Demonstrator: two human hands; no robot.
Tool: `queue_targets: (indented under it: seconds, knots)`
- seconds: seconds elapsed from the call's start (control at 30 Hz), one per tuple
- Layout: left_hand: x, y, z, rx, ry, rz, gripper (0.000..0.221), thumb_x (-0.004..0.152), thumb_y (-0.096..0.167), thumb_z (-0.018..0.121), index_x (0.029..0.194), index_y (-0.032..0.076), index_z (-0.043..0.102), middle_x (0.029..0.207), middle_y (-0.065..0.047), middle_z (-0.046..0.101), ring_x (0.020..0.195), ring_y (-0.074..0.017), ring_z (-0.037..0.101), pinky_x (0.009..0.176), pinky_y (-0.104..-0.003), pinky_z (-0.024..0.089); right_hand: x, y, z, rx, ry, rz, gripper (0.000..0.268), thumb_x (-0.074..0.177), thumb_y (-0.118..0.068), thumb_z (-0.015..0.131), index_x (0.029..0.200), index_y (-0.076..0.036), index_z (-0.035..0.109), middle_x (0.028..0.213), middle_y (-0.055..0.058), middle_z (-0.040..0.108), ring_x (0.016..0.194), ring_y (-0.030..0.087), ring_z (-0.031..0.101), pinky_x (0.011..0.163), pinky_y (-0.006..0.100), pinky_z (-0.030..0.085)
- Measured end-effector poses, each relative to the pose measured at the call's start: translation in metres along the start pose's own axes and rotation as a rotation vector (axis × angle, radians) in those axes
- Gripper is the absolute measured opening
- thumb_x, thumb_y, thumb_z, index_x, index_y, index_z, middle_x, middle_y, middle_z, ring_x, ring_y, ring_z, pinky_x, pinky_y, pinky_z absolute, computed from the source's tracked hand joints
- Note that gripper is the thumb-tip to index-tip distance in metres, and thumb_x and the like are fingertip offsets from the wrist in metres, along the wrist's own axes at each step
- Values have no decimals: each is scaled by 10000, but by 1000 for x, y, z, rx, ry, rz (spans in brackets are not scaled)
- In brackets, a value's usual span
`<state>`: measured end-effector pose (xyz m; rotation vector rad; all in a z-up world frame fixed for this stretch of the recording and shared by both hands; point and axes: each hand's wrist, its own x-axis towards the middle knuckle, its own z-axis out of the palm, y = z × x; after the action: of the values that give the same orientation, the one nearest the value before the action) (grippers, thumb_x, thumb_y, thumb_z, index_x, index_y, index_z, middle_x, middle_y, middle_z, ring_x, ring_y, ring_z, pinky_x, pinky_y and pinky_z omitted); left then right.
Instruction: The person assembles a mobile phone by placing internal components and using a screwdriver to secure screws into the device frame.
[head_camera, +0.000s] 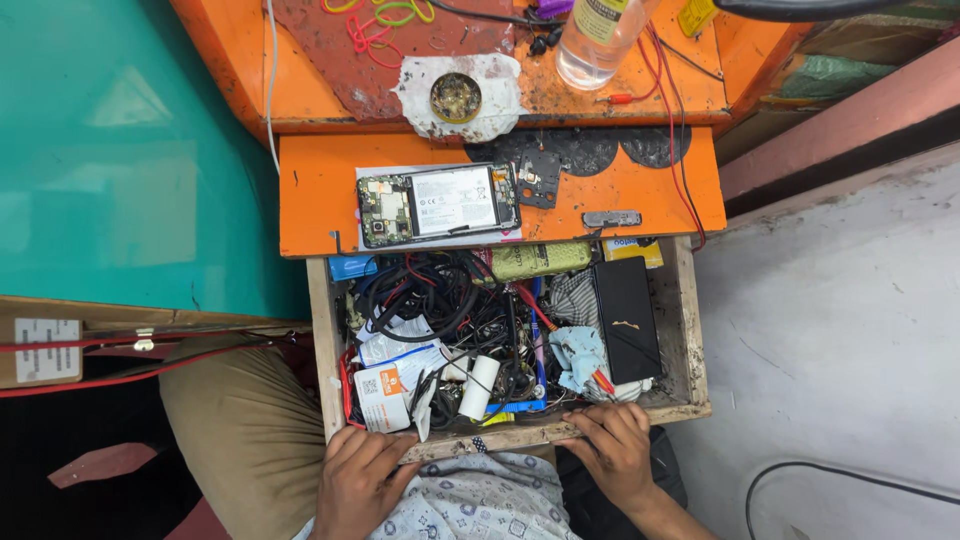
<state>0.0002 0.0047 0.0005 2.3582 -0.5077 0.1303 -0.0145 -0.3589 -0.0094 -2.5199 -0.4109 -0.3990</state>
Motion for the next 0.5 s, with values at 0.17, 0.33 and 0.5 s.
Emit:
queue_targets:
  seconds: [0.17,0.33,0.5]
  knots:
    - [15,-7,-14,16,11,28,379,653,216,871,1003,110,771,818,-3,673,768,-222,613,815,-391,471,12,-11,3,2,57,1,371,716,-306,847,1022,-123,743,937,-34,708,875,149,639,884,341,353]
    - [29,-13,-22,19,-16,29,350,674,217,876,992,105,785,786,-15,652,769,-240,606,805,-389,474,26,-16,7,-9,37,51,368,707,-318,862,1011,-136,759,896,-39,691,864,145,627,886,350,349]
    - [32,-6,-26,12,-14,19,336,681,213,871,985,101,780,849,-17,681,816,-237,630,820,-388,478,45,-20,-17,142,-49,64,400,668,-348,884,960,-108,751,944,25,704,924,210,635,950,380,366]
